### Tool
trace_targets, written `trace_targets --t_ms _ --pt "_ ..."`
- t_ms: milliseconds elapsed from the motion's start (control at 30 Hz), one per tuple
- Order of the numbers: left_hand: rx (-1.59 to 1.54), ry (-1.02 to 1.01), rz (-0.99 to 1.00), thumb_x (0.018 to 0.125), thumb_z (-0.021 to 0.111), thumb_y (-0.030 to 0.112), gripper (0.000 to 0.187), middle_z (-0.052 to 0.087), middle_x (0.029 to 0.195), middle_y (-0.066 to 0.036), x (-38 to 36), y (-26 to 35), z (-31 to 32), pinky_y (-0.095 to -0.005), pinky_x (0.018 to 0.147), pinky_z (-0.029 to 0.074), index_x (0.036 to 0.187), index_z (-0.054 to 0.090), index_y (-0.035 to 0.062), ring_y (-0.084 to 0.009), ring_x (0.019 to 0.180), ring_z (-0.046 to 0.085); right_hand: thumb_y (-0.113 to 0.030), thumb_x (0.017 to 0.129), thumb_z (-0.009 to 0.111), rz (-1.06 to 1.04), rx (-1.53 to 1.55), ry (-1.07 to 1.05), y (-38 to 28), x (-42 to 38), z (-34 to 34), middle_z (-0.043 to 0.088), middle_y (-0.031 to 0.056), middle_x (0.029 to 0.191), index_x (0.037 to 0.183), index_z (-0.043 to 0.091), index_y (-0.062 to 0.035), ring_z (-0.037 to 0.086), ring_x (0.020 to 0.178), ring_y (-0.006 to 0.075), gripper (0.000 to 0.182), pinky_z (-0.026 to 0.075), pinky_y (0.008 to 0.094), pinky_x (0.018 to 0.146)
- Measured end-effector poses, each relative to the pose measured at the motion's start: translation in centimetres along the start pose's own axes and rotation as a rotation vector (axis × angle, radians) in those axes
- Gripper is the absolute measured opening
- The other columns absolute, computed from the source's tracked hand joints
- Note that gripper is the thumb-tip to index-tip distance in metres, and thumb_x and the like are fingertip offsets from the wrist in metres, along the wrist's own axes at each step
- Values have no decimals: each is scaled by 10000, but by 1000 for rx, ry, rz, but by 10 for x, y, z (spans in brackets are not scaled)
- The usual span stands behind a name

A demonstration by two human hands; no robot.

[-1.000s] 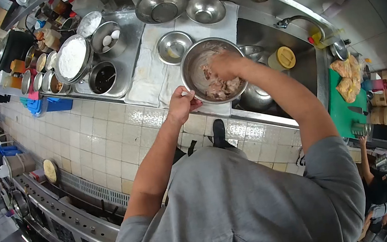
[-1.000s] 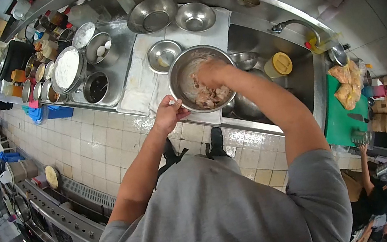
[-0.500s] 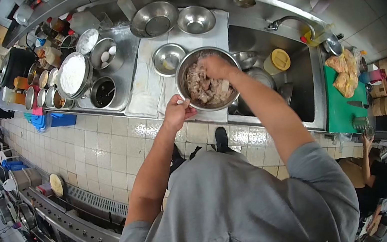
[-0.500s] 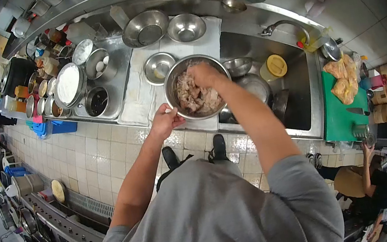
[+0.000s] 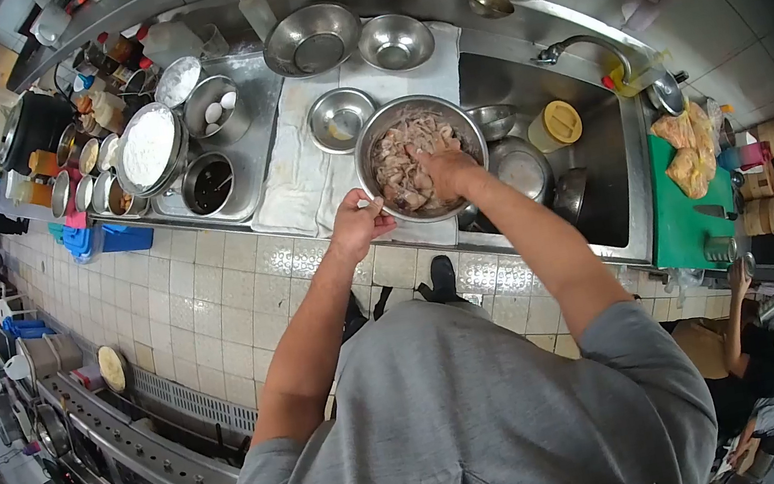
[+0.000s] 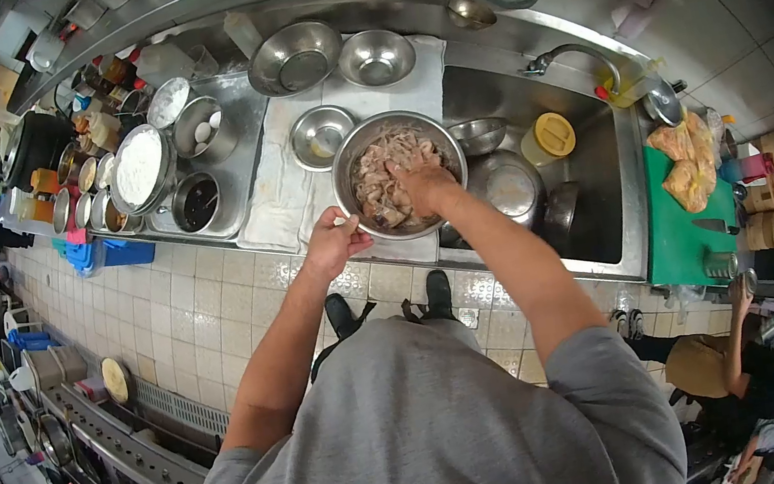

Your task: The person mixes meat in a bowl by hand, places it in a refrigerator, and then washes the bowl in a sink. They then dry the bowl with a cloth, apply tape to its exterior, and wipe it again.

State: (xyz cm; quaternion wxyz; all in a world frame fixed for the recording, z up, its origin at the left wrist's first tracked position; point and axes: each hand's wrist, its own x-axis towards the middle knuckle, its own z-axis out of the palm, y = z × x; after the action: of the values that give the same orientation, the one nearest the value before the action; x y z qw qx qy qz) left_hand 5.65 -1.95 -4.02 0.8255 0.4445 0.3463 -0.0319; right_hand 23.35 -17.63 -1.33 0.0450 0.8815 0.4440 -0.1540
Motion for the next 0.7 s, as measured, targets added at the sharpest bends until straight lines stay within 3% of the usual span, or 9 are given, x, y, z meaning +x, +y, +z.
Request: trace_targets --t_ms 67,133,167,267,367,433,567,633,700 --pt "19 -1 20 1012 579 83 98 635 839 -106 3 3 0 -394 718 641 978 490 103 -208 714 659 -54 766 719 60 93 -34 2 9 -14 473 287 1453 1527 394 -213 489 1337 411 842 445 418 1096" --pt "50 -7 18 1012 578 80 99 635 838 -103 -4 -5 -2 -396 719 642 977 488 102 -207 712 659 -3 737 708 0 337 -102 13 23 -20 560 268 1369 1420 530 -161 576 1239 399 724 492 416 1037" --pt "38 -2 18 1012 576 78 101 636 837 -102 -1 -1 -2 -397 718 642 977 485 103 -207 711 659 3 738 689 11 363 -55 17 31 -26 658 240 1214 1270 639 -105 640 1133 389 546 521 426 975" --pt "22 1 11 1011 579 81 111 638 837 -103 2 1 -2 -401 711 642 974 478 107 -209 710 660 -7 753 673 -92 554 60 32 49 -32 697 234 1075 1185 671 -75 655 1087 390 438 521 439 954" --pt "5 -15 14 1013 581 88 114 637 835 -103 1 -2 -1 -402 705 642 974 476 111 -213 707 660 -65 781 695 -137 503 123 15 24 -93 701 217 1086 1130 692 -61 661 1065 390 348 528 445 933" --pt "3 -6 15 1014 583 96 113 632 829 -101 1 -1 -1 -401 698 640 975 479 115 -216 708 660 -120 793 732 -199 514 225 15 27 -95 708 204 1058 1097 704 -58 669 1020 397 312 534 455 906" --pt "9 4 9 1015 583 101 111 629 823 -100 0 0 0 -397 693 638 977 481 119 -220 710 661 -124 837 691 -168 499 158 1 17 -116 717 195 1058 1129 697 -58 688 992 367 300 543 419 896" --pt "22 9 4 1014 585 100 112 627 821 -102 0 0 0 -394 691 636 976 481 120 -221 711 661 -142 841 691 -78 477 -8 -4 13 -124 719 204 1004 1118 707 -63 693 960 337 288 544 415 876" --pt "22 7 2 1014 586 100 113 627 822 -104 -2 2 0 -393 690 635 975 481 120 -222 710 661 -147 825 683 -163 499 -25 13 35 -91 714 216 1022 1103 709 -47 689 977 346 296 538 416 887"
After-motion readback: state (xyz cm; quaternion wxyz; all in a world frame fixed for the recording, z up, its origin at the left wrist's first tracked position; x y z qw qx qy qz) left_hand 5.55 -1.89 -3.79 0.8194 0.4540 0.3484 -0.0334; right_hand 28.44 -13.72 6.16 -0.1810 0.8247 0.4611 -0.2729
